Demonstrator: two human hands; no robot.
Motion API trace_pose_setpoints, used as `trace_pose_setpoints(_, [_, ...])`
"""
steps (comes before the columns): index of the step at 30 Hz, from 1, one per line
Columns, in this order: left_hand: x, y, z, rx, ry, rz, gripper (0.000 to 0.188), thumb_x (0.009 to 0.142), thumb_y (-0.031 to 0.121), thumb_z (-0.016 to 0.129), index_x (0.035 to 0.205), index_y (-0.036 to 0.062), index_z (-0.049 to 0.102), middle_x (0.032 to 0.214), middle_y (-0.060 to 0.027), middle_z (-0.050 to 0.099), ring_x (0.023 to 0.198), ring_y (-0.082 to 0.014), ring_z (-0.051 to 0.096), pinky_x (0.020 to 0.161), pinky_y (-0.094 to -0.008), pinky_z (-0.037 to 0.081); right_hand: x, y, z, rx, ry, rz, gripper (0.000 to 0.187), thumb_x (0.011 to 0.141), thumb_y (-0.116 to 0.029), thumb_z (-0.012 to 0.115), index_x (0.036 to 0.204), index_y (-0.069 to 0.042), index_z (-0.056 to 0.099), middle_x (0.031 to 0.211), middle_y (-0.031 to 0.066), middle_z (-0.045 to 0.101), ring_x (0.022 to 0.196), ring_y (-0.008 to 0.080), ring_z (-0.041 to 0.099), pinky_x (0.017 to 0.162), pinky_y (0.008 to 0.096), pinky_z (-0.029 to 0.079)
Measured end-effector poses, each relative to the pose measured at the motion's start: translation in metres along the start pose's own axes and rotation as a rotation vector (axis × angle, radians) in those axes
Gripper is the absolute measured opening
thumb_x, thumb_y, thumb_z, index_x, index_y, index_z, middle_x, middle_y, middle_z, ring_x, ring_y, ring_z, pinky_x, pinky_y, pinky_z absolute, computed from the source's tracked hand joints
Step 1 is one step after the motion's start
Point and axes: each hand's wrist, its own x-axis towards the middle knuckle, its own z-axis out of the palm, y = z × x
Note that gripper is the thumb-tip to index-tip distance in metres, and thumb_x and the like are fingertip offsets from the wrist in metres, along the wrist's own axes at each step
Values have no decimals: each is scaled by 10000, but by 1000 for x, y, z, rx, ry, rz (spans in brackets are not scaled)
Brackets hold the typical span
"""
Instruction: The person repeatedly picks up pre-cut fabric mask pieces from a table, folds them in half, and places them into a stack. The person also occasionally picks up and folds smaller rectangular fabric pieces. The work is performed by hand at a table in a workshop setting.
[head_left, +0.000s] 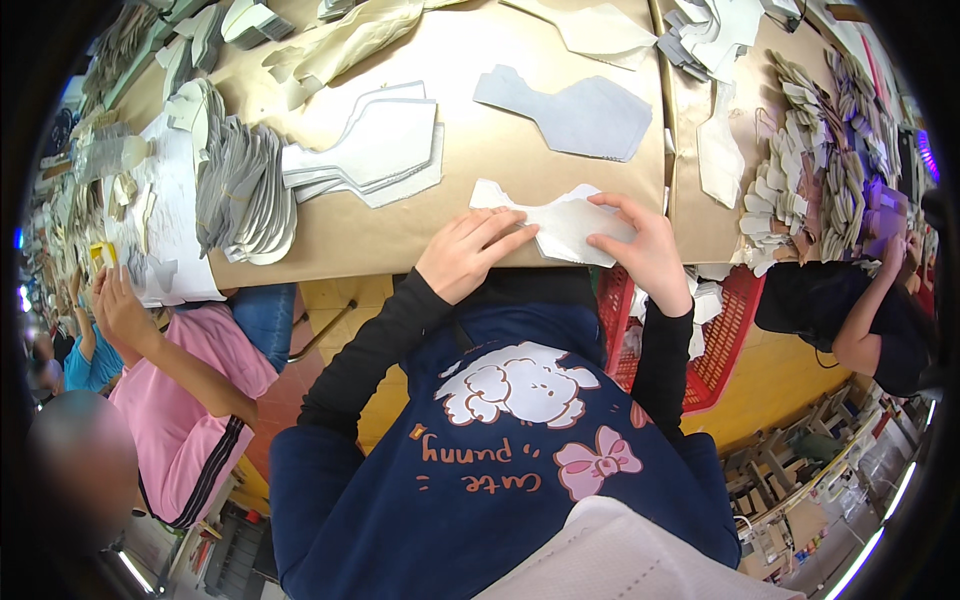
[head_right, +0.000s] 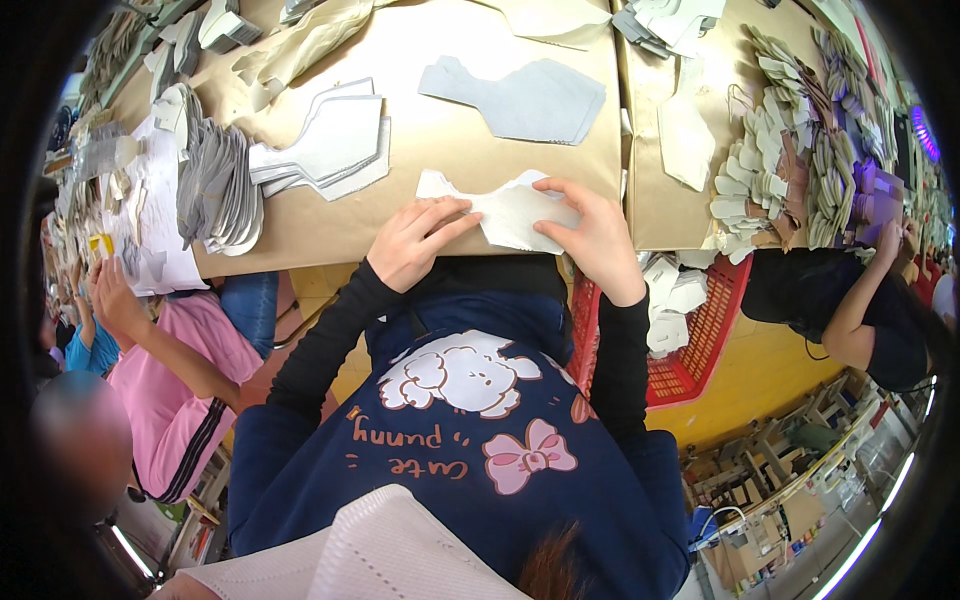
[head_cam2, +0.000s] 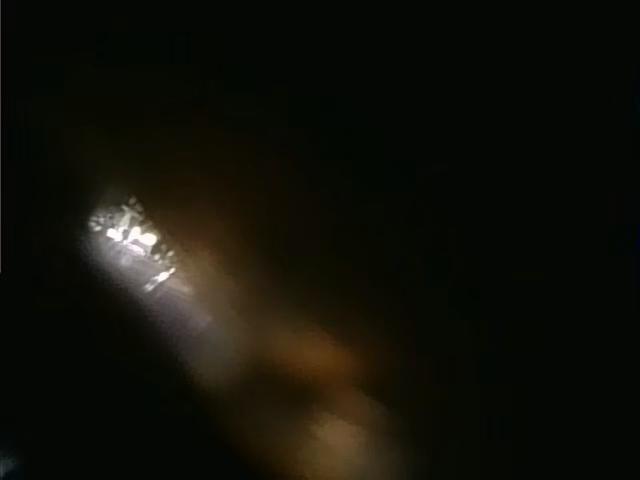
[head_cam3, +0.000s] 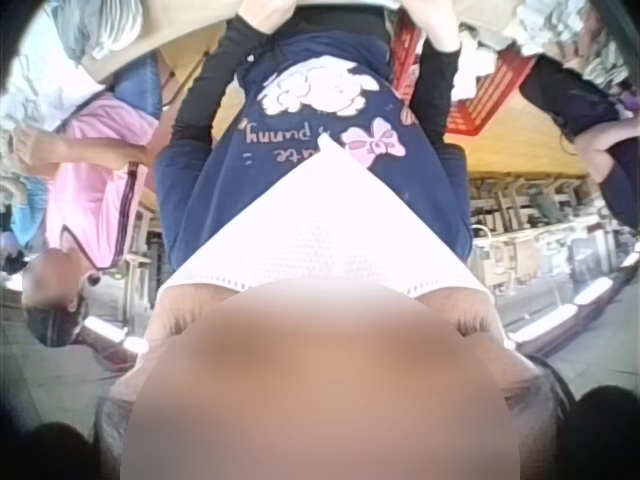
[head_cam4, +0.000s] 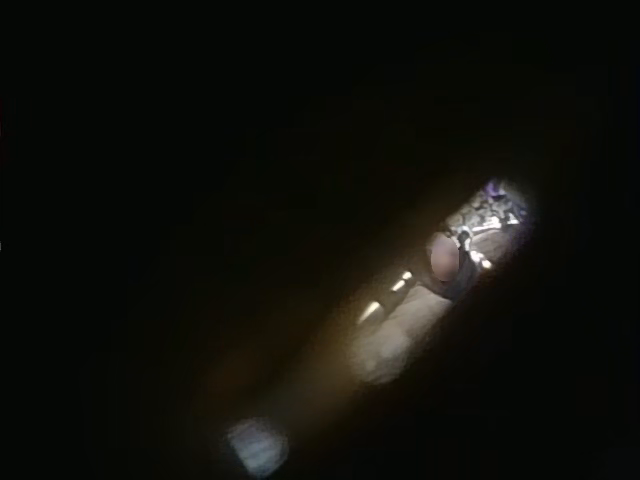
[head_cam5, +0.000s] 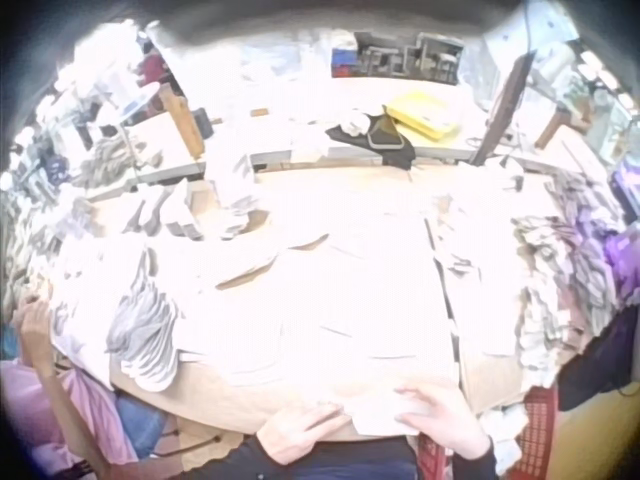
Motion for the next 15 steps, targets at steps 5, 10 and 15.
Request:
trace_pose_setpoints(5, [5,-2,-5,96,-91,57,509,833,61,591,1333,152,624,1309,-26,600,1159,-207,594,1015,-361,474,-1,-1,2,30,19,-38,438,805,-13,763,1233,-24,667,1016,119,728,916,147,674,846,304,529])
trace_pose_setpoints(10, [6,2,-2,121,-85,111,510,828,87,611,1323,203,647,1321,0,618,1163,-214,596,1030,-392,480,-3,4,-1,23,9,108,422,823,-7,758,1235,-25,670,1029,111,732,905,108,670,824,269,522])
trace_pose_setpoints(15, [5,2,-3,171,-110,120,436,868,130,594,1297,190,634,1337,2,600,1188,-207,582,1073,-384,450,-5,18,1,228,127,164,399,853,9,746,1242,14,654,1041,89,728,866,83,646,766,239,510])
